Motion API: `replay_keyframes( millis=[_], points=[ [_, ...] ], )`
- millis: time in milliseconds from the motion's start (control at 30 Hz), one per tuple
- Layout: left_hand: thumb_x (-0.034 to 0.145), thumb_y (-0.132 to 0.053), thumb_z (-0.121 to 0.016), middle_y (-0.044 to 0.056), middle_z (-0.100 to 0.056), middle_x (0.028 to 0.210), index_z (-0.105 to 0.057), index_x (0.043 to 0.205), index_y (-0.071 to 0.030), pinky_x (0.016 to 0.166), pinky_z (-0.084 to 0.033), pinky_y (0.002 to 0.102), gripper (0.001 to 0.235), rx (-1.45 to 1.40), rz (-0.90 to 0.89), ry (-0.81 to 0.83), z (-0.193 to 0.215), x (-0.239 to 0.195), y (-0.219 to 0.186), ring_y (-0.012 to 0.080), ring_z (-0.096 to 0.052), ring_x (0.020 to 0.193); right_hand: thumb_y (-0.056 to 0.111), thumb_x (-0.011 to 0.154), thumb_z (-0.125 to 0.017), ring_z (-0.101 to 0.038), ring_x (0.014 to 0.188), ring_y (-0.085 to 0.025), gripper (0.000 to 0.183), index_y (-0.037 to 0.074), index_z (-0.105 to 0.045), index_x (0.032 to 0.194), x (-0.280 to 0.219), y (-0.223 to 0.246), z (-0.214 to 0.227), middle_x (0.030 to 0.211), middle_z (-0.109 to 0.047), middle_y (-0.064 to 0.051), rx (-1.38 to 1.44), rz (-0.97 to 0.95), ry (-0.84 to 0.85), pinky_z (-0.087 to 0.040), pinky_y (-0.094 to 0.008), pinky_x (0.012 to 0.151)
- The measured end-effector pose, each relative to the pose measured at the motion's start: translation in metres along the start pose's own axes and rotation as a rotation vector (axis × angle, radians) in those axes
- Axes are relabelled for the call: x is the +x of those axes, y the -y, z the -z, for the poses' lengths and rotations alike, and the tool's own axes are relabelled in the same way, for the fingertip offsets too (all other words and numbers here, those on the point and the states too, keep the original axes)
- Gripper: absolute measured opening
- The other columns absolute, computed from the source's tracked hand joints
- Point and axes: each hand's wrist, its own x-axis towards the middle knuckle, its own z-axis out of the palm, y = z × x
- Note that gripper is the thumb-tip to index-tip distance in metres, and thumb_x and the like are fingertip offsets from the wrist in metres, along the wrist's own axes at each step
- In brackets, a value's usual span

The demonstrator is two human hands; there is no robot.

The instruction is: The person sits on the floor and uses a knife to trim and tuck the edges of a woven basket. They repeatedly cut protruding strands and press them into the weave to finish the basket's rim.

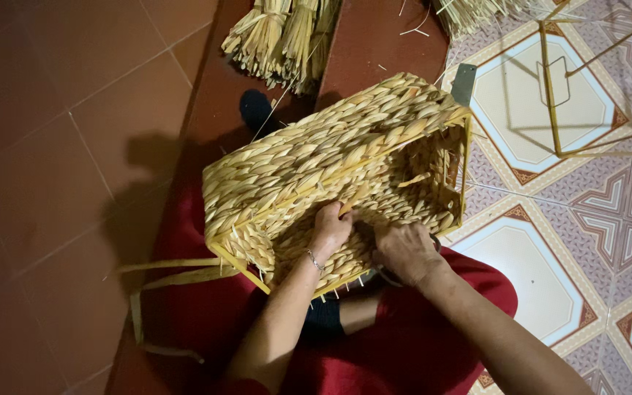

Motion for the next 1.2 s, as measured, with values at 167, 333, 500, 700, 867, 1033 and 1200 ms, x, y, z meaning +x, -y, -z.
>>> replay_keyframes(
  millis=[167,333,500,700,867,1033,1200],
  points=[
    [0.102,-0.02,-0.062,0.009,-0.063,0.081,-0.058,0.102,-0.002,0.054,-0.047,0.032,0.019,-0.329,-0.068,-0.051,-0.006,0.0,-0.001,0.0139,-0.056,0.062,0.042,0.092,-0.065,-0.072,0.092,-0.033,0.046,0.012,-0.061,0.126,-0.028,0.001,-0.006,0.099,-0.074,-0.014,0.269,-0.103,-0.166,-0.053,-0.045,0.082],
    [0.102,-0.011,-0.055,0.006,-0.068,0.089,-0.055,0.107,-0.002,0.061,-0.053,0.026,0.01,-0.76,-0.276,0.072,-0.01,-0.002,-0.007,0.0112,-0.059,0.068,0.045,0.097,-0.061,-0.072,0.094,-0.027,0.043,0.019,-0.067,0.132,-0.065,-0.012,-0.037,0.098,-0.077,-0.014,0.875,-0.356,-0.263,-0.056,-0.037,0.084],
    [0.1,-0.008,-0.052,0.002,-0.066,0.09,-0.063,0.116,-0.001,0.07,-0.051,0.025,0.021,-0.889,-0.33,0.225,-0.019,-0.02,-0.031,0.0094,-0.059,0.076,0.033,0.101,-0.059,-0.069,0.095,-0.013,0.041,0.001,-0.066,0.126,-0.07,-0.037,-0.079,0.104,-0.079,-0.01,1.389,-0.192,-0.612,-0.053,-0.028,0.087],
    [0.096,-0.023,-0.07,-0.004,-0.057,0.08,-0.07,0.107,-0.002,0.065,-0.046,0.023,0.023,-0.805,-0.226,0.25,-0.044,-0.026,-0.058,0.0061,-0.051,0.071,0.035,0.1,-0.058,-0.069,0.084,-0.016,0.045,0.001,-0.067,0.127,-0.063,-0.045,-0.098,0.092,-0.077,-0.013,1.294,-0.393,-0.583,-0.055,-0.029,0.078],
    [0.097,-0.03,-0.07,-0.005,-0.053,0.075,-0.071,0.104,-0.005,0.053,-0.038,0.024,0.027,-0.436,-0.384,0.222,-0.065,-0.017,-0.077,0.007,-0.046,0.061,0.035,0.102,-0.056,-0.067,0.08,-0.015,0.043,0.0,-0.067,0.123,-0.066,-0.044,-0.089,0.087,-0.076,-0.011,1.316,-0.332,-0.613,-0.055,-0.03,0.074],
    [0.097,-0.028,-0.074,-0.003,-0.069,0.089,-0.07,0.101,-0.003,0.071,-0.051,0.021,0.026,-0.64,-0.572,0.234,-0.084,-0.019,-0.105,0.0034,-0.062,0.082,0.039,0.102,-0.053,-0.049,0.056,-0.013,0.044,0.001,-0.069,0.119,-0.08,-0.048,-0.075,0.063,-0.056,-0.007,1.365,-0.45,-0.429,-0.046,-0.032,0.054],
    [0.085,-0.033,-0.082,0.0,-0.074,0.079,-0.071,0.093,-0.003,0.064,-0.054,0.025,0.032,-0.453,-0.466,0.163,-0.082,-0.019,-0.122,0.0073,-0.066,0.071,0.042,0.103,-0.054,-0.041,0.051,-0.01,0.05,-0.004,-0.072,0.104,-0.107,-0.059,-0.078,0.058,-0.045,0.001,1.462,-0.542,-0.39,-0.037,-0.03,0.047]
  ],
)
